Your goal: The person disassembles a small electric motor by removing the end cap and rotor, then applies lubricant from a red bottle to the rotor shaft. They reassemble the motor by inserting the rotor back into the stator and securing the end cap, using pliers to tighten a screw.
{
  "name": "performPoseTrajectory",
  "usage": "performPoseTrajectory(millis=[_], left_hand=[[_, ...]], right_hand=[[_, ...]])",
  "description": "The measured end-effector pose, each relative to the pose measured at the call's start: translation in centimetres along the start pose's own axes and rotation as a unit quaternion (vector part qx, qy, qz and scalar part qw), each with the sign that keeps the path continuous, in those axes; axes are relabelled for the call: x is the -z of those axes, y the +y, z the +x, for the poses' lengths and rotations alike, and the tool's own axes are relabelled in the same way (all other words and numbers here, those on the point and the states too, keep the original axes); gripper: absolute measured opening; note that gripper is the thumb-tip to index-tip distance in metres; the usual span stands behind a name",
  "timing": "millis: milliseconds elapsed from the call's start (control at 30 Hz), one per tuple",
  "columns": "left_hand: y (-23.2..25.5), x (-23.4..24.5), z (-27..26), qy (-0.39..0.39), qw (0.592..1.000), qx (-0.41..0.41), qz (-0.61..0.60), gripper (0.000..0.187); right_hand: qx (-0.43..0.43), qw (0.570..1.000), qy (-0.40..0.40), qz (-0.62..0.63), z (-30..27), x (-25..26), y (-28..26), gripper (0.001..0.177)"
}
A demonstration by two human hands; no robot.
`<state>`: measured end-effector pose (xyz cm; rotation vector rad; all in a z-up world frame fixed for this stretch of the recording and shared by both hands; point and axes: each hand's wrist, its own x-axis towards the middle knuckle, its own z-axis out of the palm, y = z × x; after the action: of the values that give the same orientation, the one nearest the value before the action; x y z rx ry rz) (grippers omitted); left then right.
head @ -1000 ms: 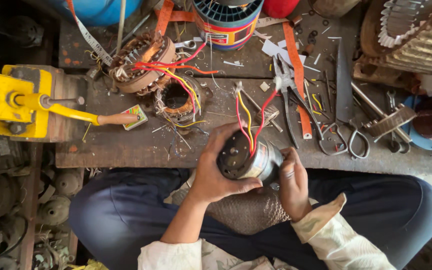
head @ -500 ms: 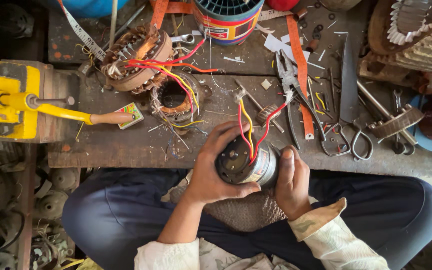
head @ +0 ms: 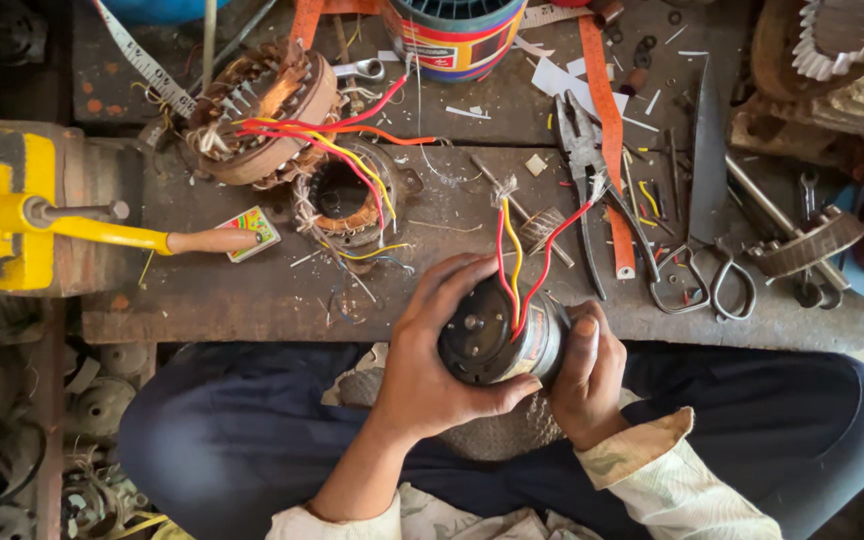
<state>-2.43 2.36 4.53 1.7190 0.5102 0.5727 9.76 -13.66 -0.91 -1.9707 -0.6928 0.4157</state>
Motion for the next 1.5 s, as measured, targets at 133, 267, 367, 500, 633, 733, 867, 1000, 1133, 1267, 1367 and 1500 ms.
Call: performPoseTrajectory(millis=[133, 267, 367, 500, 633, 733, 867, 1000, 1133, 1267, 1367, 1500], left_hand=[[0.6, -0.5, 0.0, 0.030, 0.999, 0.012, 0.029, 0.094], [0.5, -0.3, 0.0, 0.019, 0.999, 0.007, 0.026, 0.095], [0.2, 0.1, 0.2, 0.000, 1.000, -0.002, 0.022, 0.097], [0.0, 0.3, 0.4, -0.021, 1.000, 0.002, 0.004, 0.098], [0.3, -0.3, 0.5, 0.006, 1.000, 0.006, 0.028, 0.097], [0.5, -0.6, 0.5, 0.025, 0.999, 0.005, 0.034, 0.095], [0.4, -0.6, 0.3, 0.024, 0.999, 0.009, 0.040, 0.096], [-0.2, -0.7, -0.2, 0.035, 0.999, 0.022, 0.033, 0.095], [-1.3, -0.1, -0.2, 0.048, 0.997, 0.054, 0.018, 0.096], [-2.0, 0.0, -0.5, 0.045, 0.998, 0.048, -0.009, 0.097], [-2.4, 0.1, -0.6, 0.039, 0.997, 0.057, -0.030, 0.097], [-2.6, 0.7, -0.4, 0.015, 0.999, 0.033, -0.029, 0.096]], right_hand=[[-0.006, 1.000, 0.003, 0.011, 0.0, -0.1, -0.1, 0.053], [-0.016, 1.000, -0.004, 0.023, 0.0, 0.0, -0.1, 0.053], [-0.016, 0.999, -0.008, 0.032, 0.1, 0.0, -0.1, 0.052], [-0.026, 0.999, -0.011, 0.041, 0.2, 0.1, -0.1, 0.050], [-0.036, 0.999, -0.013, 0.033, 0.1, 0.2, 0.3, 0.050], [-0.041, 0.999, -0.011, 0.028, 0.2, 0.2, 0.5, 0.049], [-0.051, 0.997, -0.025, 0.045, 0.3, 0.3, 0.0, 0.046], [-0.106, 0.982, -0.101, 0.116, 1.1, 2.3, -1.5, 0.034], [-0.077, 0.943, -0.276, 0.170, 3.5, 5.1, -1.5, 0.023], [0.011, 0.961, -0.278, 0.011, 4.3, 5.5, 0.6, 0.015], [-0.018, 0.969, -0.237, 0.073, 3.3, 4.6, 1.8, 0.011], [-0.148, 0.934, -0.164, 0.281, 2.8, 3.1, 2.3, 0.019]])
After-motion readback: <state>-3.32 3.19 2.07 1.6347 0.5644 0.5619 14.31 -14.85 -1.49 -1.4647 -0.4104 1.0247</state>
